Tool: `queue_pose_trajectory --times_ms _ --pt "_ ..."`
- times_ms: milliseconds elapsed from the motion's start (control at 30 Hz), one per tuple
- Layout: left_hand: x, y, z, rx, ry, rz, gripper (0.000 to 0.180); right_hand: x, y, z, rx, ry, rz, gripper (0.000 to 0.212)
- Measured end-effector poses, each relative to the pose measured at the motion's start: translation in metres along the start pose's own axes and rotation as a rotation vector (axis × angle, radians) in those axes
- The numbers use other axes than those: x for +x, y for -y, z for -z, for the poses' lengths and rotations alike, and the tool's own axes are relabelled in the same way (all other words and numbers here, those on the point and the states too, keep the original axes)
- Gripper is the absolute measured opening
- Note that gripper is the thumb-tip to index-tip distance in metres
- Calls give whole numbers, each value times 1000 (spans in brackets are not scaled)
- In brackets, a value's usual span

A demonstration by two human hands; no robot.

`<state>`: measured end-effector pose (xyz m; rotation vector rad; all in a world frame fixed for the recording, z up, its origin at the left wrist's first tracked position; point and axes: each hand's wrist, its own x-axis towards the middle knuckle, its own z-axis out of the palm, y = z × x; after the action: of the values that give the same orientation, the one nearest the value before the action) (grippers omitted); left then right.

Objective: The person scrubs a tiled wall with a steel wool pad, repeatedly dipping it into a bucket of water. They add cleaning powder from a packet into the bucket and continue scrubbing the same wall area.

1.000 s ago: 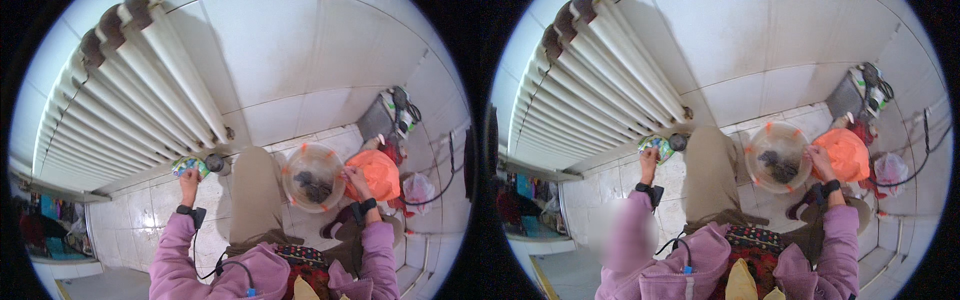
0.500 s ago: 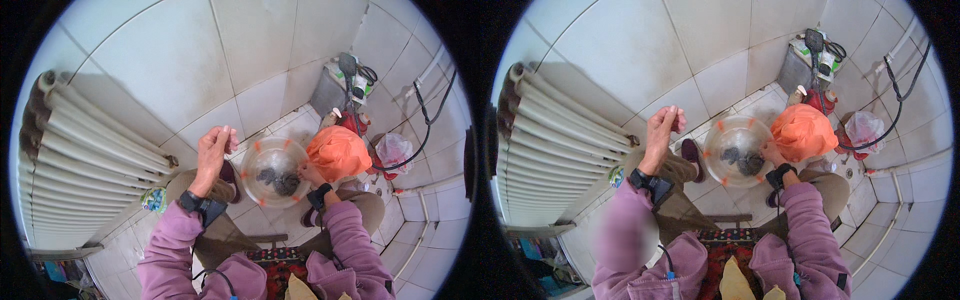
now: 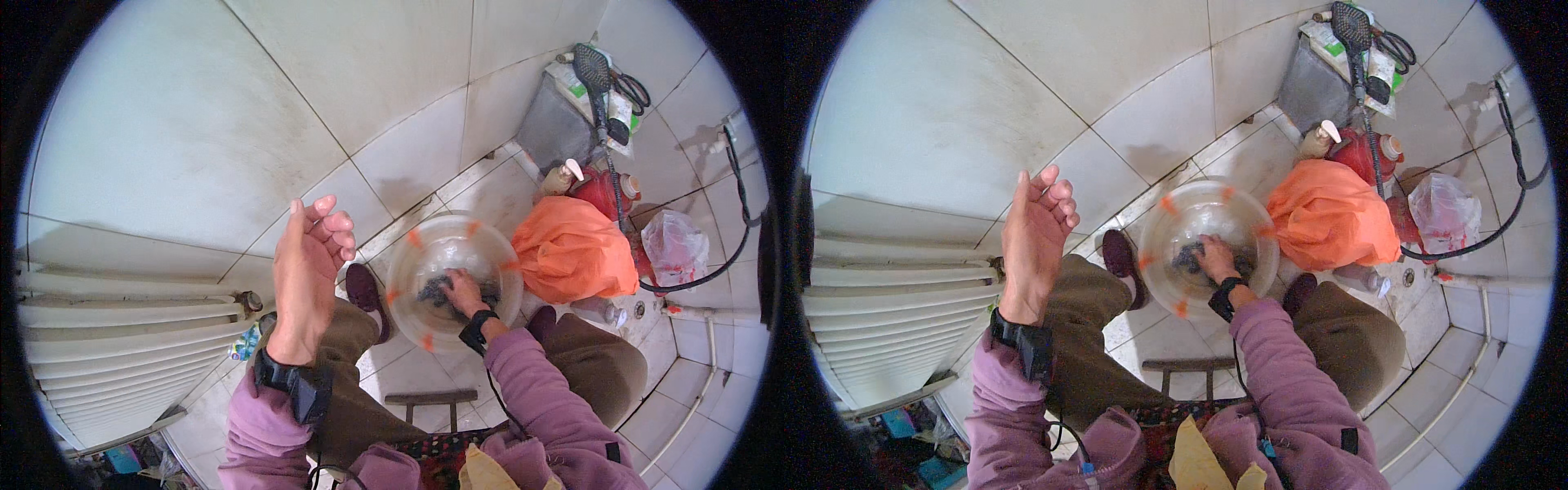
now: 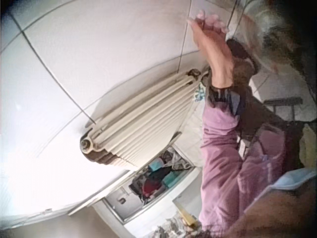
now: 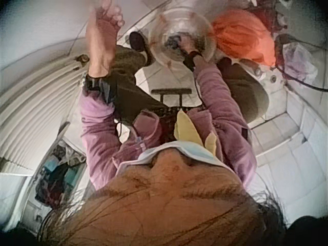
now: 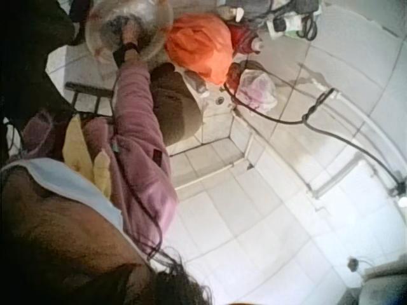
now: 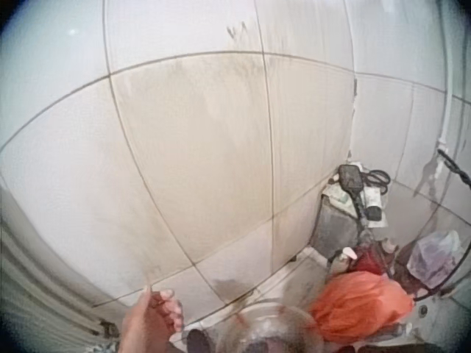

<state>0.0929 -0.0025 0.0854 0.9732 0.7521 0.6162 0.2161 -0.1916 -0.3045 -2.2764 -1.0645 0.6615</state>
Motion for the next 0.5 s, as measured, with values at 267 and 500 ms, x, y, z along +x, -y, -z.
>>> queue_pose_trajectory --times_ms 267,500 --pt "-2 1 -8 0 -23 29 43 0 0 -9 -87 198 32 43" --pt "-5 -4 -7 -44 9 8 43 50 -23 22 -77 -264 -220 46"
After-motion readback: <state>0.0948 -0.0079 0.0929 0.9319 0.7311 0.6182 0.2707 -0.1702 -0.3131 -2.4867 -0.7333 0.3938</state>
